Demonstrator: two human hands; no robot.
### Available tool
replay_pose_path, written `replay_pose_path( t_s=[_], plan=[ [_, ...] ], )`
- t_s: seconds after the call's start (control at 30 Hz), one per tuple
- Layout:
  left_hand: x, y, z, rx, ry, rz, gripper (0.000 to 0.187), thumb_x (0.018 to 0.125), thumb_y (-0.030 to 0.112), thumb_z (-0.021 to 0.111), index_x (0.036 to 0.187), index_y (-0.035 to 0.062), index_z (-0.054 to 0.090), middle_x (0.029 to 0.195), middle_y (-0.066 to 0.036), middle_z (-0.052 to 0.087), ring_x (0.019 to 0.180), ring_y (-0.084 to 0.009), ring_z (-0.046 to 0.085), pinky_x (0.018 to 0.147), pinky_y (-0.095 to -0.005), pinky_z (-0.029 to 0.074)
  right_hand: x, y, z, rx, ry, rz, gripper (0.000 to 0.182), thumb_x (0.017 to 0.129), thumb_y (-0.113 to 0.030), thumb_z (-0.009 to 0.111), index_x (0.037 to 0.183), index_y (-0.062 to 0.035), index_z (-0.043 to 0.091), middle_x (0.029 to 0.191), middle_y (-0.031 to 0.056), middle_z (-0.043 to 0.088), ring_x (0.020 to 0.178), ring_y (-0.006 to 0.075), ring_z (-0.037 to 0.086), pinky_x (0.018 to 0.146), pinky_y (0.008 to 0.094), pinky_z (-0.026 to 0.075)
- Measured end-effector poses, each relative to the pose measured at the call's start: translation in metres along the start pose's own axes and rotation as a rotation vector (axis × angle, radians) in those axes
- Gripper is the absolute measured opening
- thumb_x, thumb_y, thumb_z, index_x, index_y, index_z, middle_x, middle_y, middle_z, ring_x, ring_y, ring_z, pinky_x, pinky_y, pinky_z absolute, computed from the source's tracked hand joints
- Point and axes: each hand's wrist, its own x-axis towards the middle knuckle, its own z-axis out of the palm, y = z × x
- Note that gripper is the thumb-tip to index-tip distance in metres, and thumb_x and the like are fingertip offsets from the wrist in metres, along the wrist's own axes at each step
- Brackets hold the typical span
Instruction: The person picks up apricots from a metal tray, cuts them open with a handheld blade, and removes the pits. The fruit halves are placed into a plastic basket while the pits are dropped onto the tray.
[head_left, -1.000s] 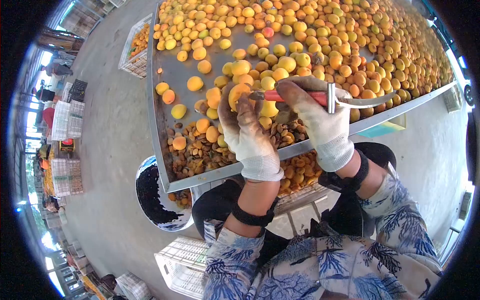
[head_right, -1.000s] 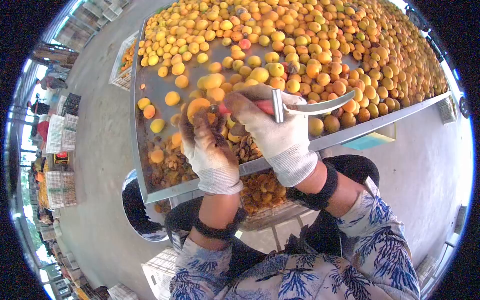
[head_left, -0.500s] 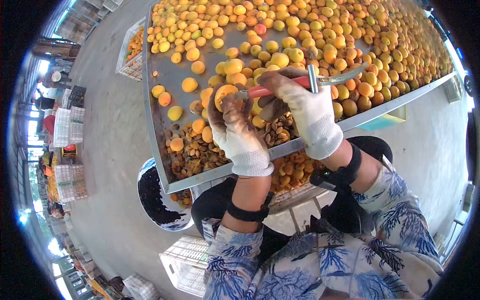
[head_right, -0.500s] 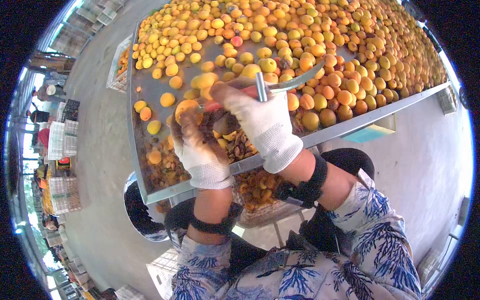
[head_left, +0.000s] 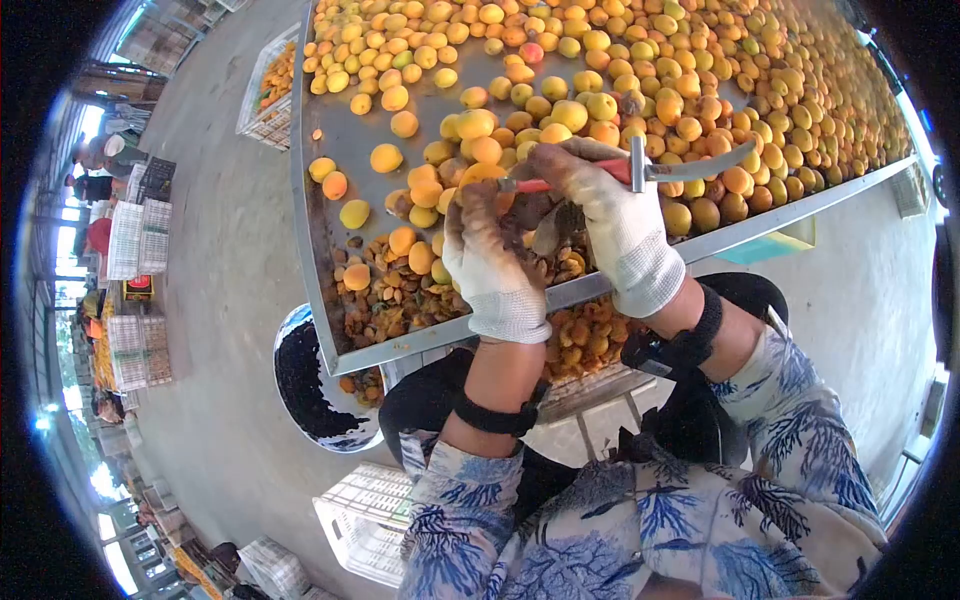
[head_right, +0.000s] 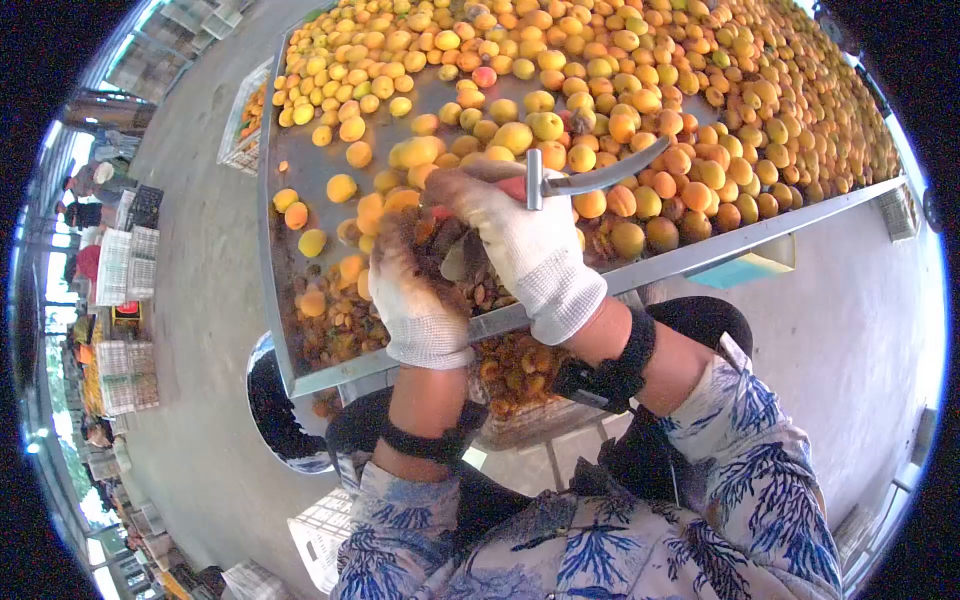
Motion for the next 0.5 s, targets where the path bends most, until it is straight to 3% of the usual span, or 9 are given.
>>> replay_pose_path(
  t_s=[0.03,0.1,0.27,0.33,0.37,0.43,0.5],
  plan=[
    [0.003,0.003,-0.001,-0.003,0.004,0.003,0.046,0.094,0.032,0.06,0.125,0.0005,0.048,0.109,-0.012,0.06,0.092,-0.0219,0.063,0.079,-0.0356,0.055,0.0,0.004,0.0,-0.003,-0.004,-0.004,0.02,0.086,-0.019,0.068,0.092,-0.0004,0.07,0.083,0.0039,0.069,0.077,0.0101,0.064,0.067,0.024,0.05],
    [0.009,0.013,-0.005,-0.711,0.059,-0.522,0.047,0.095,0.036,0.056,0.125,0.0005,0.048,0.11,-0.012,0.06,0.092,-0.0236,0.063,0.081,-0.0373,0.055,-0.002,0.011,0.0,0.109,-0.025,-0.003,0.021,0.087,-0.019,0.067,0.092,0.0002,0.07,0.085,0.0034,0.069,0.078,0.01,0.064,0.069,0.0235,0.05],
    [0.012,0.014,-0.008,-0.716,0.097,-0.556,0.045,0.097,0.037,0.051,0.123,-0.0009,0.051,0.11,-0.012,0.06,0.093,-0.0235,0.063,0.081,-0.0383,0.055,-0.003,0.027,0.0,0.098,-0.059,-0.109,0.023,0.088,-0.021,0.067,0.095,0.0015,0.069,0.085,0.0057,0.069,0.079,0.0107,0.064,0.071,0.0236,0.05],
    [0.015,0.014,-0.011,-0.753,0.097,-0.595,0.045,0.098,0.036,0.051,0.122,-0.0015,0.052,0.11,-0.012,0.06,0.093,-0.0232,0.063,0.082,-0.0381,0.055,-0.002,0.031,0.001,-0.034,-0.09,-0.18,0.026,0.095,-0.022,0.056,0.102,0.0013,0.063,0.085,0.0107,0.068,0.071,0.0187,0.066,0.056,0.0266,0.052],
    [0.017,0.005,-0.014,-0.777,0.1,-0.617,0.043,0.098,0.036,0.05,0.12,-0.0017,0.053,0.11,-0.012,0.06,0.093,-0.0225,0.063,0.081,-0.0379,0.055,-0.002,0.03,0.0,-0.038,-0.092,-0.179,0.026,0.095,-0.022,0.056,0.102,0.0013,0.063,0.085,0.0107,0.068,0.071,0.0187,0.066,0.056,0.0266,0.052],
    [0.019,-0.005,-0.017,-0.802,0.104,-0.64,0.042,0.099,0.035,0.049,0.117,-0.0019,0.055,0.109,-0.013,0.06,0.094,-0.0217,0.063,0.081,-0.0378,0.055,0.0,0.026,0.0,0.298,-0.097,0.069,0.028,0.096,-0.026,0.054,0.099,0.0011,0.063,0.081,0.0103,0.067,0.066,0.0184,0.064,0.053,0.0271,0.05],
    [0.02,-0.01,-0.02,-0.694,0.111,-0.639,0.043,0.099,0.036,0.049,0.115,-0.0023,0.056,0.107,-0.013,0.061,0.093,-0.0206,0.063,0.08,-0.0368,0.055,0.002,0.029,0.001,0.354,-0.08,0.102,0.031,0.097,-0.028,0.051,0.096,0.0009,0.063,0.079,0.0105,0.066,0.063,0.0183,0.062,0.05,0.0274,0.048]
  ],
)
